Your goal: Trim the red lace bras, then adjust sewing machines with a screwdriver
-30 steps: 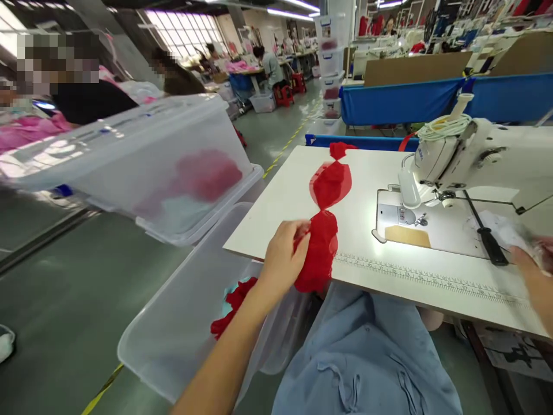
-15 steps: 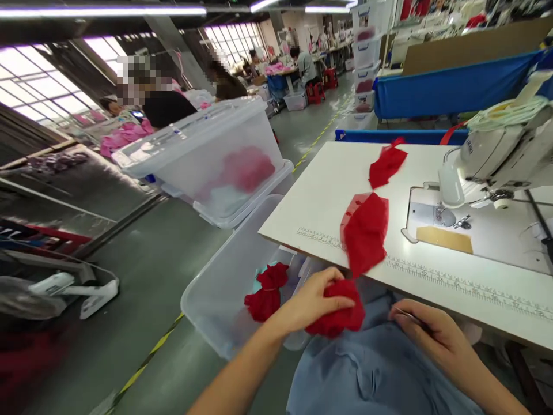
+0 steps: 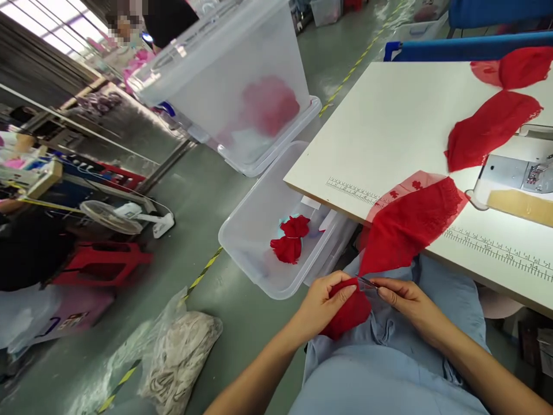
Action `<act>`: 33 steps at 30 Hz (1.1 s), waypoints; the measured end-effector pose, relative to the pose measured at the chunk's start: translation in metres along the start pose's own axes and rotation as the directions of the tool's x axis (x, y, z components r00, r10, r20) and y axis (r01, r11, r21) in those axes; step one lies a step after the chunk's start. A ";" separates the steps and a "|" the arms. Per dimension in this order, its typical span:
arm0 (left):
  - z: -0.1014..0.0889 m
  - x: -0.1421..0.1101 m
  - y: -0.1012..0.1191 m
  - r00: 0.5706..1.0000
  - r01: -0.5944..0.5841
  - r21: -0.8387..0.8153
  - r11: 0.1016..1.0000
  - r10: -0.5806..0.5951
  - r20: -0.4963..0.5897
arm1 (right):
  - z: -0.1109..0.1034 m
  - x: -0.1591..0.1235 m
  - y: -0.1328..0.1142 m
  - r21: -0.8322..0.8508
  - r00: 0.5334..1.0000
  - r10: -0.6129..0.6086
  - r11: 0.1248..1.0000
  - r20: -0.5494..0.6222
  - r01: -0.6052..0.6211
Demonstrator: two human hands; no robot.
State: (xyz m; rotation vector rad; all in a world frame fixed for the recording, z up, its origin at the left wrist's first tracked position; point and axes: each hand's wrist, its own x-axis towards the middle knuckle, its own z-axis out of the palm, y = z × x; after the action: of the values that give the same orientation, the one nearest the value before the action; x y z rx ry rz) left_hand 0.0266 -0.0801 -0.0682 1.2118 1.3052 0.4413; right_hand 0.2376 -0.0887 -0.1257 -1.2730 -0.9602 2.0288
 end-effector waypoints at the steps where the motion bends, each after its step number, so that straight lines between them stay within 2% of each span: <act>1: 0.001 0.000 0.000 1.000 -0.002 0.005 1.000 0.002 -0.003 | 0.003 0.001 -0.001 0.015 1.000 -0.007 1.000 0.007 0.007; 6: 0.000 -0.001 -0.004 1.000 0.002 0.071 0.997 -0.003 0.012 | 0.014 0.005 -0.004 0.019 0.999 -0.039 0.999 -0.012 0.040; 7: -0.002 -0.001 -0.002 0.999 0.001 0.118 0.993 -0.006 0.040 | 0.012 0.004 -0.003 0.001 0.998 -0.048 0.999 -0.027 0.048; 9: -0.008 0.001 0.012 0.983 -0.058 0.217 0.974 0.018 0.183 | 0.005 0.002 0.000 -0.054 0.996 -0.072 0.996 -0.058 0.069; 11: -0.013 0.011 0.040 0.933 -0.210 0.254 0.944 0.115 0.341 | -0.006 -0.001 0.005 -0.119 0.992 -0.107 0.988 -0.064 0.099; 12: -0.012 0.020 0.058 0.904 -0.310 0.248 0.918 0.204 0.375 | -0.011 -0.002 0.007 -0.151 0.991 -0.122 0.982 -0.054 0.113; 14: -0.001 0.048 0.098 0.852 -0.501 0.264 0.824 0.417 0.317 | -0.019 -0.005 0.011 -0.215 0.989 -0.144 0.967 -0.025 0.135; 16: 0.020 0.089 0.131 0.771 -0.633 0.367 0.682 0.597 0.222 | -0.019 -0.008 0.010 -0.275 0.987 -0.163 0.949 -0.006 0.155; 17: 0.033 0.111 0.142 0.766 -0.629 0.440 0.640 0.606 0.214 | -0.017 -0.010 0.008 -0.299 0.985 -0.173 0.940 -0.001 0.165; 18: 0.046 0.133 0.149 0.780 -0.602 0.519 0.607 0.587 0.217 | -0.015 -0.013 0.006 -0.318 0.983 -0.182 0.932 0.006 0.174; 19: 0.056 0.153 0.151 0.807 -0.532 0.625 0.571 0.566 0.168 | -0.013 -0.016 0.002 -0.329 0.982 -0.190 0.926 0.013 0.183; 21: 0.069 0.178 0.145 0.836 -0.358 0.799 0.483 0.547 0.044 | -0.012 -0.026 -0.008 -0.331 0.981 -0.193 0.925 0.022 0.189; 22: 0.070 0.183 0.137 0.838 -0.294 0.846 0.445 0.546 0.003 | -0.013 -0.031 -0.014 -0.320 0.981 -0.189 0.928 0.036 0.190; 24: 0.062 0.172 0.117 0.832 -0.268 0.884 0.382 0.555 0.012 | -0.020 -0.043 -0.024 -0.261 0.976 -0.182 0.943 0.117 0.207; 26: 0.044 0.143 0.093 0.835 -0.327 0.869 0.372 0.545 0.081 | -0.029 -0.051 -0.032 -0.149 0.953 -0.180 0.964 0.243 0.220; 27: 0.033 0.124 0.081 0.847 -0.357 0.840 0.409 0.521 0.106 | -0.033 -0.052 -0.034 -0.081 0.940 -0.194 0.971 0.282 0.225; 28: 0.021 0.104 0.068 0.871 -0.361 0.796 0.486 0.480 0.102 | -0.035 -0.051 -0.036 -0.016 0.937 -0.210 0.975 0.278 0.223; 29: 0.010 0.085 0.056 0.902 -0.348 0.733 0.585 0.423 0.090 | -0.035 -0.048 -0.036 0.041 0.948 -0.219 0.976 0.229 0.216; 31: -0.008 0.051 0.034 0.951 -0.280 0.594 0.754 0.301 0.066 | -0.030 -0.036 -0.035 0.114 0.983 -0.177 0.978 0.038 0.172; 33: -0.021 0.025 0.018 0.975 -0.215 0.492 0.844 0.215 0.057 | -0.020 -0.020 -0.031 0.131 0.993 -0.068 0.988 -0.094 0.080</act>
State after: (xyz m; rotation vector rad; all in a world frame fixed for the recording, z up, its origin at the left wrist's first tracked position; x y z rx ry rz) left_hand 0.0219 -0.0438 -0.0616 1.8037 1.3304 0.2668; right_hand 0.2666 -0.0801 -0.0962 -1.2265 -0.8037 1.9286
